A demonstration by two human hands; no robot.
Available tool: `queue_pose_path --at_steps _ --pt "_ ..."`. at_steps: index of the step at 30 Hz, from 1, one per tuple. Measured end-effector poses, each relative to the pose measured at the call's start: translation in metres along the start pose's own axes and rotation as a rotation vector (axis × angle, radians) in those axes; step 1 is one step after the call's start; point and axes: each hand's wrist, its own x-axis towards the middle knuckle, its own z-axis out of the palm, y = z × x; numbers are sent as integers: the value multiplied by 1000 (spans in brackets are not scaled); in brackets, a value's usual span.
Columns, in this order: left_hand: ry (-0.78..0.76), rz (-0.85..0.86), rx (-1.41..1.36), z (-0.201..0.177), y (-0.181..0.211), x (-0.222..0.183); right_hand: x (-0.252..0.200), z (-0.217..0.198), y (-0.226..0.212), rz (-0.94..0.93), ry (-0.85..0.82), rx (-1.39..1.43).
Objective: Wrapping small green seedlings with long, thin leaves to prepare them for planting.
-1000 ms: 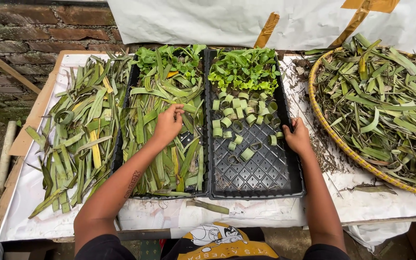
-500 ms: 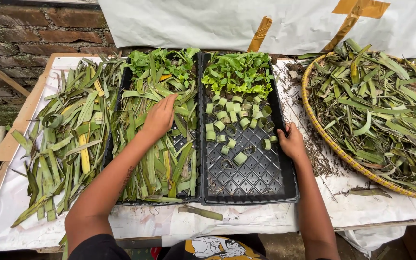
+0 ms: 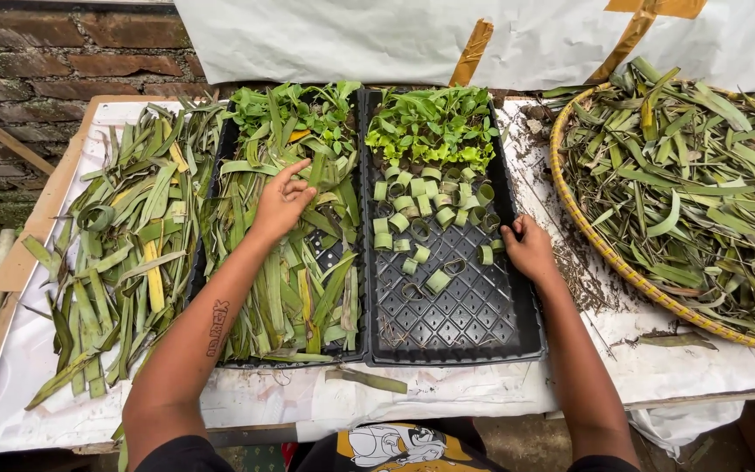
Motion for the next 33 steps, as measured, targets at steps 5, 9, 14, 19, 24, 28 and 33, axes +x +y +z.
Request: queue_pose_path --at_steps 5,9,14,19,24,28,33 --pt "34 82 -126 4 28 -11 -37 -47 -85 -50 -74 -18" --pt "7 59 -390 36 55 -19 -51 -53 -137 -322 14 161" --pt "-107 30 -436 93 60 -18 -52 -21 -186 -567 -357 695" --pt "-257 58 -302 140 42 -25 -65 -15 -236 -542 -381 808" --pt "-401 85 -238 148 30 -26 -38 19 -180 -571 -263 882" --pt "-436 285 200 140 47 -33 -28 19 -161 -1019 69 631" --pt "-245 414 344 134 51 -20 -47 21 -176 -1441 265 224"
